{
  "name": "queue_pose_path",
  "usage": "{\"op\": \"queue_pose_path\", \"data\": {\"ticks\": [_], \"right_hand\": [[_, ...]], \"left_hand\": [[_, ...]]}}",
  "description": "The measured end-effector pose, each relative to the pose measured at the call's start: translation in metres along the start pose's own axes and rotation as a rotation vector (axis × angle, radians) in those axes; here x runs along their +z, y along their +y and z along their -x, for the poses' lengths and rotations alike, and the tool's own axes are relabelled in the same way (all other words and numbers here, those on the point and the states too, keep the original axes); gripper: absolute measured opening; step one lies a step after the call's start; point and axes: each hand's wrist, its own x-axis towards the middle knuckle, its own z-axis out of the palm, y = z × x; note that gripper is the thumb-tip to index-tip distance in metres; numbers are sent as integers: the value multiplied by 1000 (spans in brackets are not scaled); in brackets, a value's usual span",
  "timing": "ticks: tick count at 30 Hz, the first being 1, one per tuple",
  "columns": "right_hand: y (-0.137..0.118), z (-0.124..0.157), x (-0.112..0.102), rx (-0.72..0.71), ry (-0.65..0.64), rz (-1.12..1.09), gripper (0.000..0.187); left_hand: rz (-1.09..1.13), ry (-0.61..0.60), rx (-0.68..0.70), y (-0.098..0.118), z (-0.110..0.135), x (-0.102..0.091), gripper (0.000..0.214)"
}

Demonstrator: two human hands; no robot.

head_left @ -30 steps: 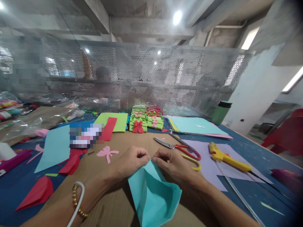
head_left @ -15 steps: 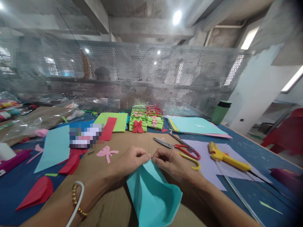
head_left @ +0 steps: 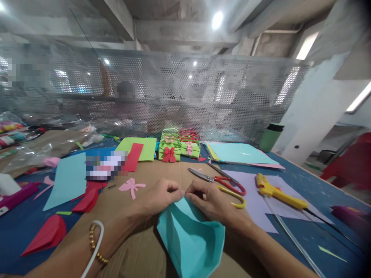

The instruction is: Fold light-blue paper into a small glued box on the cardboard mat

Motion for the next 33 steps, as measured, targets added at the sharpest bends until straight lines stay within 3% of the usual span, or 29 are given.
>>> {"op": "queue_pose_path", "data": {"ticks": [8,14,17,22,33], "right_hand": [[1,1,3,-23,1,4,16],[4,-1,-1,123,-66,-160,30],[2,0,-2,134,-75,-200,27],[-1,0,-2,113,-102,-173,16],[8,2,3,108,-128,-72,33]], "left_hand": [[26,18,5,-2,1,1,26],[7,15,33,0,1,-2,24],[-48,10,55,3,2,-4,24],[-96,-16,46,9,5,-5,24],[-134,-30,78,5,4,-6,27]]}}
